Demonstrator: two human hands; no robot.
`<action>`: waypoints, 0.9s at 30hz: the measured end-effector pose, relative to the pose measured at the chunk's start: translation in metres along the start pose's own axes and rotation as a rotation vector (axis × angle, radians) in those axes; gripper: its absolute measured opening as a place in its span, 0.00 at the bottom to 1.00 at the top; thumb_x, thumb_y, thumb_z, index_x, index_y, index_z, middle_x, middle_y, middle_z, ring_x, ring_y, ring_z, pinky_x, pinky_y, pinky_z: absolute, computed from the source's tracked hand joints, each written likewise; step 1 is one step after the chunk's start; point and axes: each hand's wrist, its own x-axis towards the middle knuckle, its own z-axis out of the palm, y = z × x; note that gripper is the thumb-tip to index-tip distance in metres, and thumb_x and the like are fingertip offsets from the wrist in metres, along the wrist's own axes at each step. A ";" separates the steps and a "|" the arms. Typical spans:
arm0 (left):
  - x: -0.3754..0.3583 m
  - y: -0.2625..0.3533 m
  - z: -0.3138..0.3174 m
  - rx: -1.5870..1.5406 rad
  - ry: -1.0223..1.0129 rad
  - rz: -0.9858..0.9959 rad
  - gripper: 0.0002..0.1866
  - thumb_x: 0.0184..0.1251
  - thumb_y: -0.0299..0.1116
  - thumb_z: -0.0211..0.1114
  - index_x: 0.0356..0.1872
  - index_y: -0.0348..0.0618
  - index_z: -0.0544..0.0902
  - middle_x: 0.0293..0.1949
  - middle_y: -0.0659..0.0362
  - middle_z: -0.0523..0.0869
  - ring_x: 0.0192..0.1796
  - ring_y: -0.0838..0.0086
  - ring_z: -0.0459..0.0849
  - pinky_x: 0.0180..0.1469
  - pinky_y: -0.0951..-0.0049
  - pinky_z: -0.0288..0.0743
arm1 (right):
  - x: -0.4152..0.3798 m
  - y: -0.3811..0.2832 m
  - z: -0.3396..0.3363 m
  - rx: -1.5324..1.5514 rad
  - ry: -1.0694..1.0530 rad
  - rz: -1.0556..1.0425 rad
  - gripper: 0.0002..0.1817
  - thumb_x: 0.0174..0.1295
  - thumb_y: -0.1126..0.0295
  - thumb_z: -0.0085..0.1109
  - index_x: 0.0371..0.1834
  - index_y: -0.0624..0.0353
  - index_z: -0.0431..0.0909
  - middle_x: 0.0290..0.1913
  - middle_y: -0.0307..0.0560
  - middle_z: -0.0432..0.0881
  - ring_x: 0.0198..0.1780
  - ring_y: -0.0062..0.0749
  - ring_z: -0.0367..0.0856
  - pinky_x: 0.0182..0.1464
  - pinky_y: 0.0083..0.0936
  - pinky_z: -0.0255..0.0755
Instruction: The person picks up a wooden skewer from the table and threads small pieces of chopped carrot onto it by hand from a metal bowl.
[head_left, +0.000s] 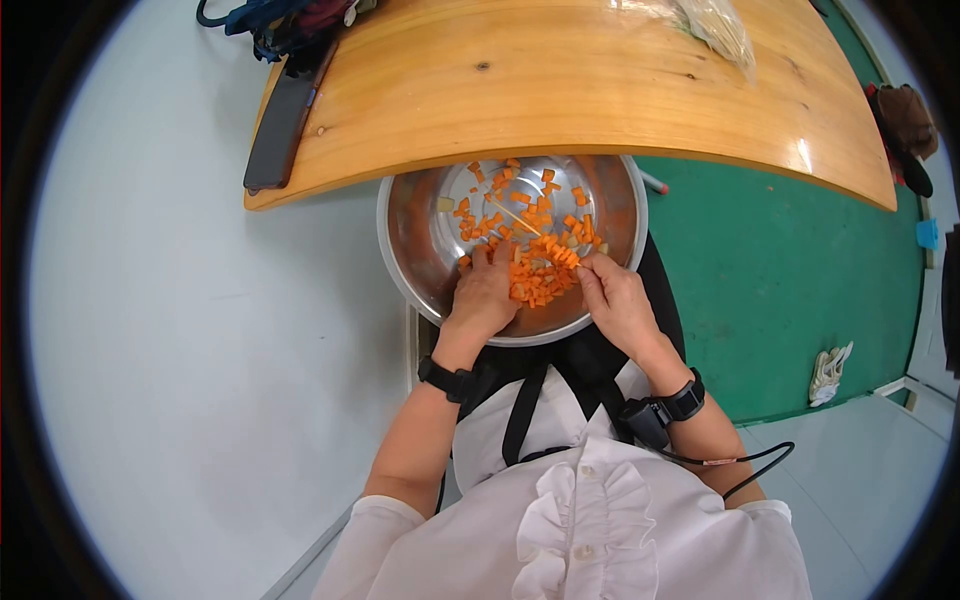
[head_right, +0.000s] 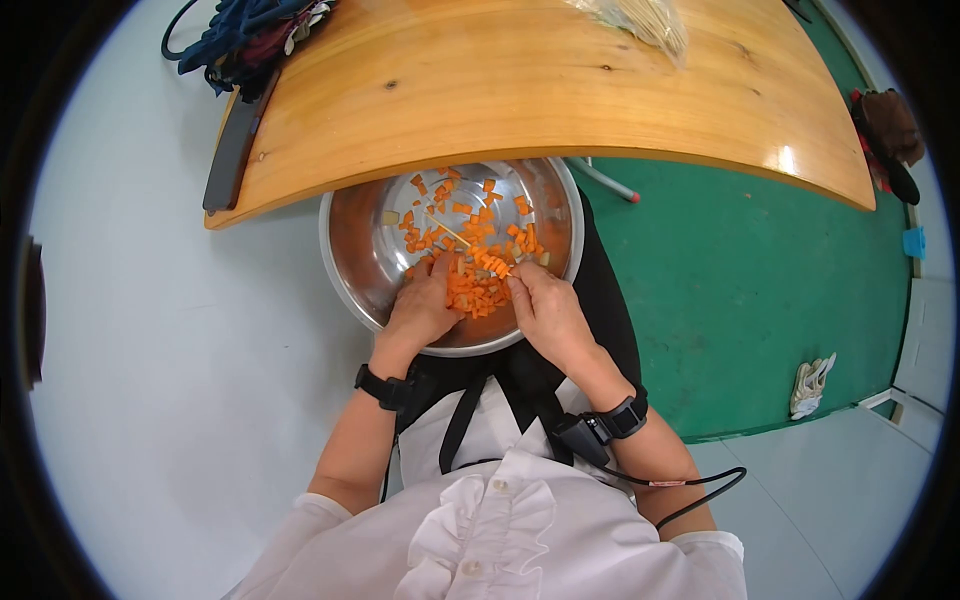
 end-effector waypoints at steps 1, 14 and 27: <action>0.004 -0.002 0.006 -0.056 0.034 0.030 0.40 0.41 0.26 0.70 0.61 0.40 0.62 0.50 0.43 0.73 0.53 0.52 0.73 0.55 0.64 0.70 | 0.000 0.002 0.001 0.001 0.006 -0.005 0.05 0.60 0.75 0.50 0.31 0.67 0.69 0.27 0.61 0.75 0.32 0.57 0.76 0.32 0.39 0.70; 0.024 -0.038 -0.012 -1.731 0.131 -0.258 0.19 0.61 0.23 0.56 0.55 0.34 0.69 0.46 0.50 0.79 0.50 0.68 0.77 0.50 0.70 0.75 | -0.001 -0.001 -0.001 0.017 0.007 -0.003 0.04 0.60 0.76 0.49 0.31 0.66 0.70 0.29 0.60 0.75 0.34 0.56 0.76 0.34 0.39 0.70; 0.018 -0.034 -0.007 -1.166 0.248 -0.103 0.11 0.61 0.24 0.59 0.43 0.35 0.80 0.42 0.59 0.82 0.41 0.78 0.78 0.44 0.79 0.71 | 0.000 0.003 0.000 0.026 -0.004 0.042 0.04 0.61 0.75 0.49 0.31 0.66 0.69 0.26 0.60 0.75 0.31 0.57 0.76 0.31 0.38 0.70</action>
